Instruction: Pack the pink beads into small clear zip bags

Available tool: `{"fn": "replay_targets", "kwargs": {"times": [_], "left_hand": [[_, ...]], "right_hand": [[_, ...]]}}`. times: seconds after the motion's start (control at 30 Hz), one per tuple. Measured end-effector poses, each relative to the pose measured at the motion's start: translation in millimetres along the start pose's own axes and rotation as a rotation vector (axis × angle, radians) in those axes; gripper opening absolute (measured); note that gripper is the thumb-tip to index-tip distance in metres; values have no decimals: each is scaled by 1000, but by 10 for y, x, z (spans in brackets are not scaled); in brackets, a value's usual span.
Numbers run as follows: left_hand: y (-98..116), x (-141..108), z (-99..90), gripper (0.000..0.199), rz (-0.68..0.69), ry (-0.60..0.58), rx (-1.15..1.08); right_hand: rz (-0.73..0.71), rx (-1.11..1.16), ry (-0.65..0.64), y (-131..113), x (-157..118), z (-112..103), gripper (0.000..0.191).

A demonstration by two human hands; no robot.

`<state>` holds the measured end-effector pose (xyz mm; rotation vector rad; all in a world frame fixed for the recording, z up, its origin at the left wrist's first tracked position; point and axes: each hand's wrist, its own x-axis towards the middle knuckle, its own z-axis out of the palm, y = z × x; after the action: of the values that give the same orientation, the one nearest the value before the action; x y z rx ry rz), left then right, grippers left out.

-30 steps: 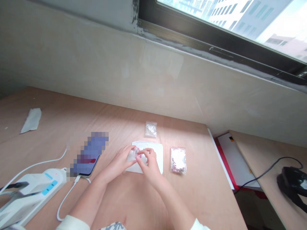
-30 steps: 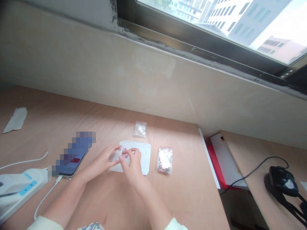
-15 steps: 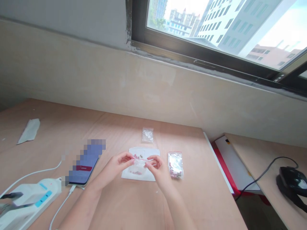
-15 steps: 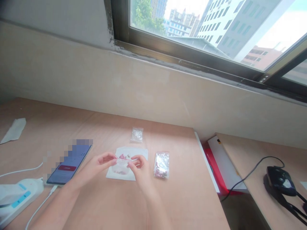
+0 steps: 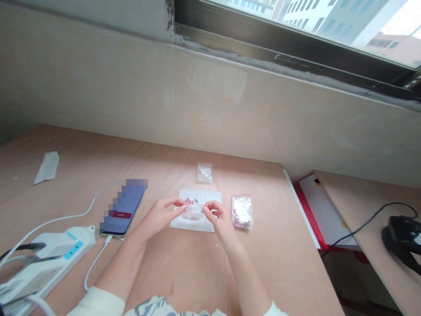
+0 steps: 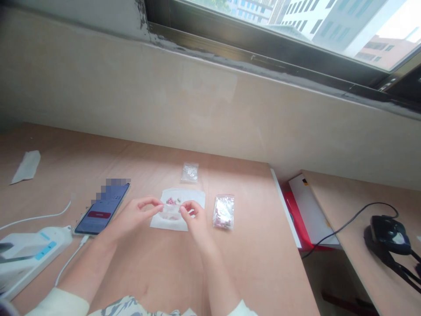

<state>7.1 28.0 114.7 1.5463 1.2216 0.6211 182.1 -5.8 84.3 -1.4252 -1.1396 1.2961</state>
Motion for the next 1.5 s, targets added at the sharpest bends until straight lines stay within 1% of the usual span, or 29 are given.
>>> {"fn": "replay_targets", "kwargs": {"times": [0.1, 0.27, 0.3, 0.37, 0.47, 0.53, 0.63, 0.73, 0.8, 0.87, 0.97, 1.03, 1.07, 1.1, 1.13, 1.2, 1.3, 1.37, 1.4, 1.47, 1.5], "left_hand": [[-5, 13, 12, 20, 3, 3, 11], [-3, 28, 40, 22, 0, -142, -50], [-8, 37, 46, 22, 5, -167, -63], [-26, 60, 58, 23, 17, -185, -74], [-66, 103, 76, 22, 34, -140, -60], [-86, 128, 84, 22, 51, -114, -45], [-101, 147, 78, 22, 72, -138, -21], [-115, 148, 36, 23, 60, -175, -17], [-139, 148, 2, 23, 44, -158, -23], [-177, 152, -18, 23, 40, -114, -38], [-245, 173, -3, 23, 38, -65, -85], [-290, 192, 25, 25, 10, -79, -125], [-313, 201, 39, 25, -9, -93, -149], [-337, 209, 48, 25, -28, -108, -176], [-363, 216, 53, 26, -44, -113, -201], [-429, 226, 41, 30, -67, -78, -217], [-568, 234, -14, 33, -125, 35, -144], [-682, 237, -54, 35, -165, 101, -91], [-739, 236, -68, 36, -173, 130, -77], [-844, 230, -81, 38, -195, 157, -74], [-886, 225, -81, 39, -199, 159, -80]], "right_hand": [[7, 14, -15, 31, 20, 34, 13], [-38, -46, 92, 57, 85, 74, 12], [-36, -54, 97, 51, 96, 83, 12], [-10, -32, 66, 28, 110, 108, 12], [77, 54, -50, -8, 120, 158, 16], [116, 91, -91, -23, 126, 188, 18], [118, 130, -79, -30, 141, 205, 15], [134, 179, -69, -41, 156, 183, 15], [158, 205, -69, -60, 156, 173, 17], [176, 230, -78, -77, 136, 190, 18], [190, 271, -134, -51, 75, 264, 19], [226, 273, -164, 15, 37, 305, 21], [250, 265, -158, 56, 26, 306, 22], [267, 250, -125, 94, 23, 287, 24], [271, 229, -60, 125, 26, 244, 25], [247, 162, 135, 156, 43, 84, 26], [212, -27, 451, 146, 58, -280, 25], [185, -263, 631, 152, 50, -517, 24], [170, -415, 695, 170, 42, -612, 23], [148, -678, 771, 236, 24, -736, 26], [144, -772, 794, 276, 15, -767, 29]]}}
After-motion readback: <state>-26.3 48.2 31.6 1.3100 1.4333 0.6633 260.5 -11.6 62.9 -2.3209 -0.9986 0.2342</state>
